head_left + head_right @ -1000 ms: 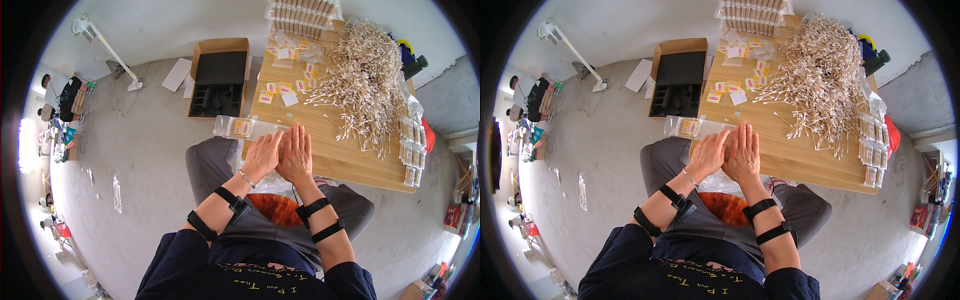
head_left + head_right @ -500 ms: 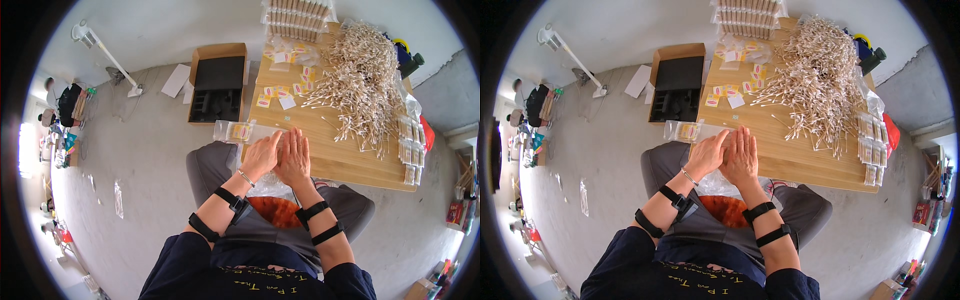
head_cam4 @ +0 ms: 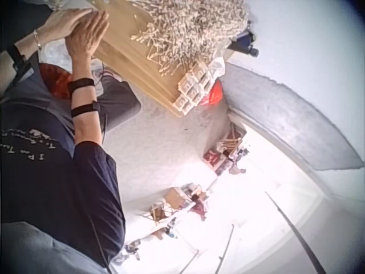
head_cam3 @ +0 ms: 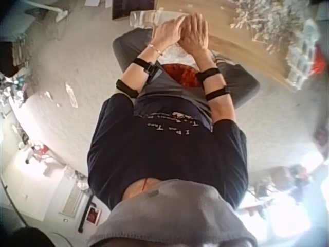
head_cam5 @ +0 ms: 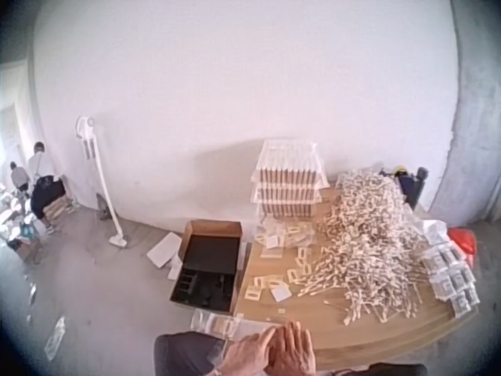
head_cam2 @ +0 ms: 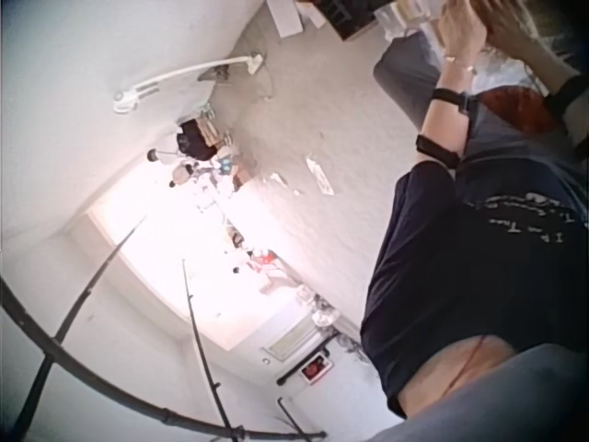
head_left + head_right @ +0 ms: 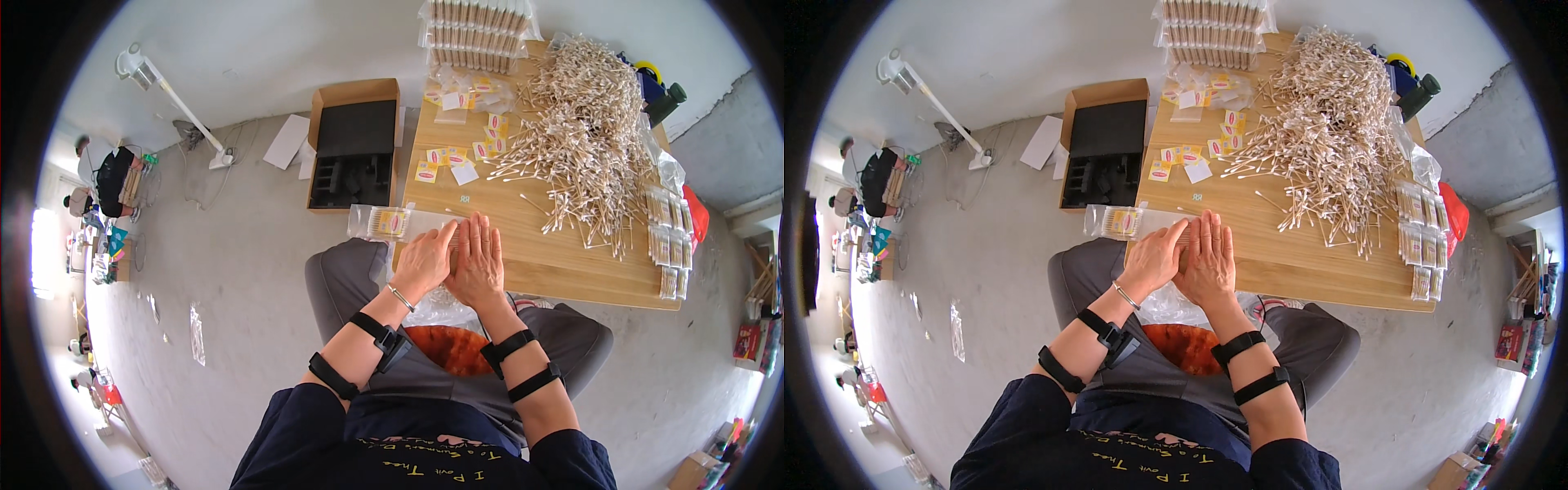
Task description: Organizing and placing a bundle of swabs into a plastic bag.
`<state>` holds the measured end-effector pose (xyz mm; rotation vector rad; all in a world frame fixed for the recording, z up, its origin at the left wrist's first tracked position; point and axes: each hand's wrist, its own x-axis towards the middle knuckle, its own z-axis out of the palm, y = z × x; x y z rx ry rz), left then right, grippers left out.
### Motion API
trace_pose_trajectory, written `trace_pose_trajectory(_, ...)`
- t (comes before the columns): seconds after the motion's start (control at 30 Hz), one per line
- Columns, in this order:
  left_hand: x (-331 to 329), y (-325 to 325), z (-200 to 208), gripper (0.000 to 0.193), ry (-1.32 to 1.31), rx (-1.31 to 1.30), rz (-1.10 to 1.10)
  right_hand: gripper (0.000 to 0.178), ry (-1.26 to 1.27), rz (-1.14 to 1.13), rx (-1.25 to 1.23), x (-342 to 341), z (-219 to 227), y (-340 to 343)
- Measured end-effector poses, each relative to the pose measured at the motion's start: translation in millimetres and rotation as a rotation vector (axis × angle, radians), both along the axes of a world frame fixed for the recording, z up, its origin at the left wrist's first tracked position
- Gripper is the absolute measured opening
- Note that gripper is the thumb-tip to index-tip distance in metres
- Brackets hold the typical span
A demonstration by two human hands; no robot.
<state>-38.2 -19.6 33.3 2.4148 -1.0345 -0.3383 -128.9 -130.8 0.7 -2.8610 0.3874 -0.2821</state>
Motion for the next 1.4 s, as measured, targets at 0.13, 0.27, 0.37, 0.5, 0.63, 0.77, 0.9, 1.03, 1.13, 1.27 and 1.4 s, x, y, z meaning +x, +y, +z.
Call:
trace_pose_trajectory(0.13, 7, 4, -10, 0.064, -0.004, -0.033, 0.009, 0.094, 0.024, 0.020, 0.022, 1, 3, 2)
trace_pose_trajectory(0.27, 24, -5, 12, 0.071, 0.076, 0.116, -0.063, 0.104, 0.009, 0.027, 0.047, -1, 6, 0)
trace_pose_trajectory(0.37, 26, -2, 9, 0.071, 0.073, 0.122, -0.083, 0.110, 0.008, 0.040, 0.027, 0, 4, -1)
trace_pose_trajectory(0.5, 21, 0, 3, 0.065, 0.040, 0.129, -0.066, 0.111, -0.007, 0.040, 0.026, 1, 1, -1)
trace_pose_trajectory(0.63, 19, 1, 1, 0.060, 0.029, 0.090, -0.048, 0.109, -0.014, 0.035, 0.009, 2, 1, 0)
trace_pose_trajectory(0.77, 17, 1, 2, 0.054, 0.042, 0.050, -0.026, 0.109, -0.022, 0.035, 0.047, 2, 2, 1)
trace_pose_trajectory(0.9, 12, -1, 7, 0.056, 0.074, 0.040, 0.018, 0.107, 0.053, 0.016, 0.086, 2, 5, 0)
trace_pose_trajectory(1.03, 7, -4, -12, 0.059, 0.184, -0.610, 0.146, 0.106, 0.032, 0.005, 0.070, 3, 2, 2)
trace_pose_trajectory(1.13, 8, -10, -35, 0.059, 0.526, -0.907, 0.198, 0.104, 0.008, 0.015, 0.063, 6, 2, 5)
trace_pose_trajectory(1.27, 15, -16, -38, 0.057, 0.716, -1.014, 0.158, 0.095, 0.017, 0.022, 0.049, 4, 2, 5)
trace_pose_trajectory(1.4, 18, -15, -38, 0.063, 0.835, -1.032, 0.130, 0.088, 0.000, 0.026, 0.071, 4, 3, 10)
